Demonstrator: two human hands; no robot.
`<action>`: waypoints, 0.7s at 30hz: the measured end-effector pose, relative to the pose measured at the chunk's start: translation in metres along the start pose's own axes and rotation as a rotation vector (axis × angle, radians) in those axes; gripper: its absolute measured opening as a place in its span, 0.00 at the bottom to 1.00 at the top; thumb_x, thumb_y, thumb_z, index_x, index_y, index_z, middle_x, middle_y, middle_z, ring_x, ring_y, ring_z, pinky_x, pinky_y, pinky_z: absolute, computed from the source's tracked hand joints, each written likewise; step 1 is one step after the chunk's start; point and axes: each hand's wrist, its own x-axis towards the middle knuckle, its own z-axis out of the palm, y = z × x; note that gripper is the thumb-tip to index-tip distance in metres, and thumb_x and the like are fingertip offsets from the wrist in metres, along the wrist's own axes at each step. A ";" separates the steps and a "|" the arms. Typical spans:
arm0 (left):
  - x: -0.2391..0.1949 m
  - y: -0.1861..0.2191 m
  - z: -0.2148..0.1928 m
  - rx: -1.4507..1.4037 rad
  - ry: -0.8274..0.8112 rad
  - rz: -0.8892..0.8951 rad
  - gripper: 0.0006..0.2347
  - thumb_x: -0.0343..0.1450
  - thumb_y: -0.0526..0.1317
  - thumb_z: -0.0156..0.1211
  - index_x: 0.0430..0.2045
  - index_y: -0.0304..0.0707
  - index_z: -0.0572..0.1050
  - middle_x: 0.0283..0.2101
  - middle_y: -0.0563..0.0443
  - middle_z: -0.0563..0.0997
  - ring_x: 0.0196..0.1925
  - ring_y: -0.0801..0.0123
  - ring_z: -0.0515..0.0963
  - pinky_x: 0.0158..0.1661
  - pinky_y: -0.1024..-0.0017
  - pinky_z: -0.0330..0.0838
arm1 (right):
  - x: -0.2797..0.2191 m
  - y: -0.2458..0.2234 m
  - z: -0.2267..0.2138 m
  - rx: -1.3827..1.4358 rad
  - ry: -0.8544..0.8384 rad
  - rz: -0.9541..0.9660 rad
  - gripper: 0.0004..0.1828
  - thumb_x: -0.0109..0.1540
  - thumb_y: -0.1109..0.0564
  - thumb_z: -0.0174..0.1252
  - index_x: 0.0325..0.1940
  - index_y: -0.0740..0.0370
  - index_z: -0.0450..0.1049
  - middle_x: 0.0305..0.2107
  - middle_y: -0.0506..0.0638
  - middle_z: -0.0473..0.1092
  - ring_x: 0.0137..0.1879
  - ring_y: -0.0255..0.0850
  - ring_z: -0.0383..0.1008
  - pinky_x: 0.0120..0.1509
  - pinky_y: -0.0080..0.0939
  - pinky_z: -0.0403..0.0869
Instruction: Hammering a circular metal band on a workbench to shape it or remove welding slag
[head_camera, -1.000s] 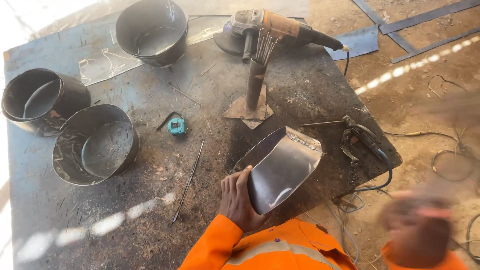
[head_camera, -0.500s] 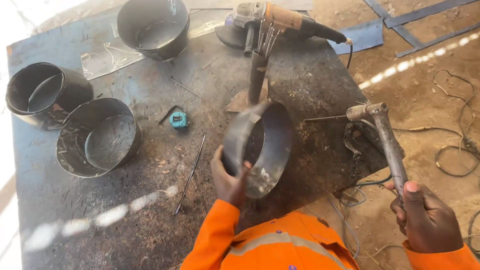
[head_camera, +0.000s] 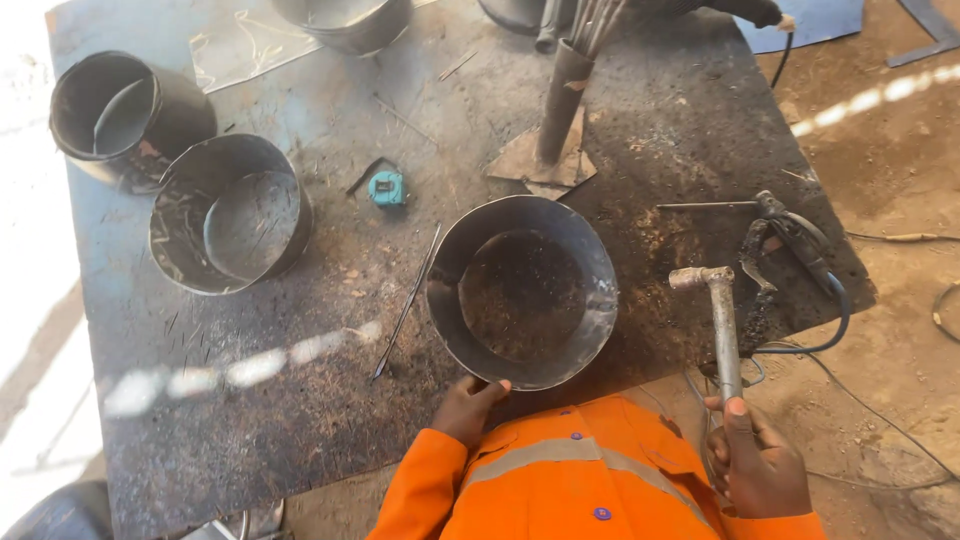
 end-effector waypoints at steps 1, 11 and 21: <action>-0.006 0.002 0.001 0.001 -0.048 0.009 0.24 0.65 0.49 0.64 0.54 0.38 0.78 0.52 0.48 0.84 0.50 0.60 0.83 0.50 0.64 0.74 | 0.004 0.003 0.000 -0.007 -0.026 0.004 0.26 0.73 0.39 0.44 0.57 0.62 0.73 0.18 0.52 0.50 0.18 0.41 0.43 0.21 0.45 0.47; -0.010 -0.014 0.005 0.534 0.079 0.648 0.10 0.71 0.50 0.63 0.25 0.48 0.79 0.28 0.56 0.81 0.29 0.68 0.77 0.31 0.66 0.68 | -0.002 -0.016 -0.020 -0.096 0.076 -0.635 0.24 0.77 0.40 0.49 0.55 0.65 0.71 0.18 0.50 0.58 0.18 0.33 0.53 0.21 0.32 0.51; 0.029 -0.022 0.013 1.048 0.202 1.243 0.16 0.69 0.56 0.65 0.39 0.45 0.79 0.49 0.52 0.78 0.60 0.56 0.71 0.68 0.47 0.48 | 0.009 -0.068 0.037 -0.053 -0.413 -0.534 0.24 0.70 0.34 0.46 0.40 0.57 0.63 0.14 0.46 0.51 0.14 0.31 0.47 0.13 0.34 0.50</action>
